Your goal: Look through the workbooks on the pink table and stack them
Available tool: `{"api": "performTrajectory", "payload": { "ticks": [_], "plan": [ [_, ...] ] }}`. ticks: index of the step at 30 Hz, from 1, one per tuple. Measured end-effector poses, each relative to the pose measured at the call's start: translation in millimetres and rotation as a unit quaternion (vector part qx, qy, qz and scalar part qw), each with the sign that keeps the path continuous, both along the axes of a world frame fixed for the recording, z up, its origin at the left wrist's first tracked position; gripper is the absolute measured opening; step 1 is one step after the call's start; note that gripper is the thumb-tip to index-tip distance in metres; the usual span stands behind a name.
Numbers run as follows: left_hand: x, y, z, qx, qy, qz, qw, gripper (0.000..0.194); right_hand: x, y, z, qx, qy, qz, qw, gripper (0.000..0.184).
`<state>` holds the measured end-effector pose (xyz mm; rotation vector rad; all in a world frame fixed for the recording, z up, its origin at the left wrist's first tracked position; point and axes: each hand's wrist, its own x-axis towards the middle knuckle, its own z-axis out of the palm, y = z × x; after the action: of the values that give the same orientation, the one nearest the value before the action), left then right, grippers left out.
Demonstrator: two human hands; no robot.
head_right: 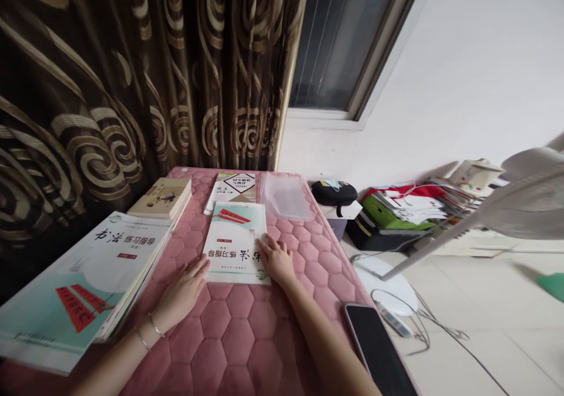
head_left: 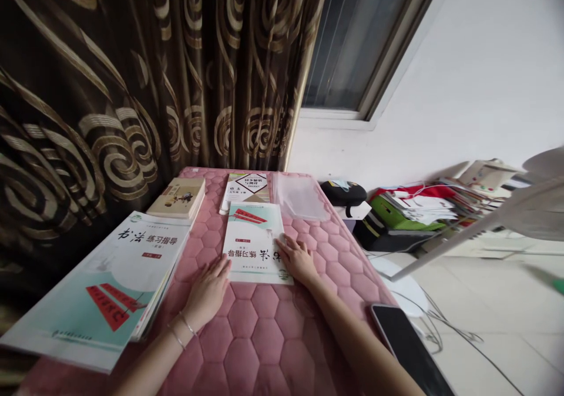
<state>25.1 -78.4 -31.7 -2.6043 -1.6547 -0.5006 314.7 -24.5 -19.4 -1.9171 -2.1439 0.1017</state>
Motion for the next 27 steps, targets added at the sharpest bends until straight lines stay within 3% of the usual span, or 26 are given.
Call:
{"api": "performTrajectory", "payload": {
  "ticks": [4,8,11,14,19,27],
  "plan": [
    [6,-4,11.9,-0.009,0.0,-0.033,0.999,0.039,-19,-16,9.2,0.023,0.03,-0.019,0.999,0.034],
    [25,4,17.6,-0.016,-0.048,-0.112,0.992,0.03,-52,-51,11.2,0.051,0.089,0.073,0.992,0.021],
    [35,8,17.9,-0.011,-0.077,-0.113,0.99,0.027,-70,-67,5.6,0.056,0.089,0.131,0.986,0.024],
    [37,8,18.7,-0.007,-0.095,-0.103,0.99,0.024,-73,-68,1.4,0.057,0.074,0.133,0.987,0.018],
    [23,4,22.4,0.008,-0.091,-0.085,0.992,0.015,-47,-66,4.1,0.063,0.06,0.115,0.99,0.009],
    [-16,-4,21.6,0.005,-0.085,-0.032,0.996,0.022,21,-77,2.6,0.079,0.004,0.138,0.987,0.023]
  ]
}}
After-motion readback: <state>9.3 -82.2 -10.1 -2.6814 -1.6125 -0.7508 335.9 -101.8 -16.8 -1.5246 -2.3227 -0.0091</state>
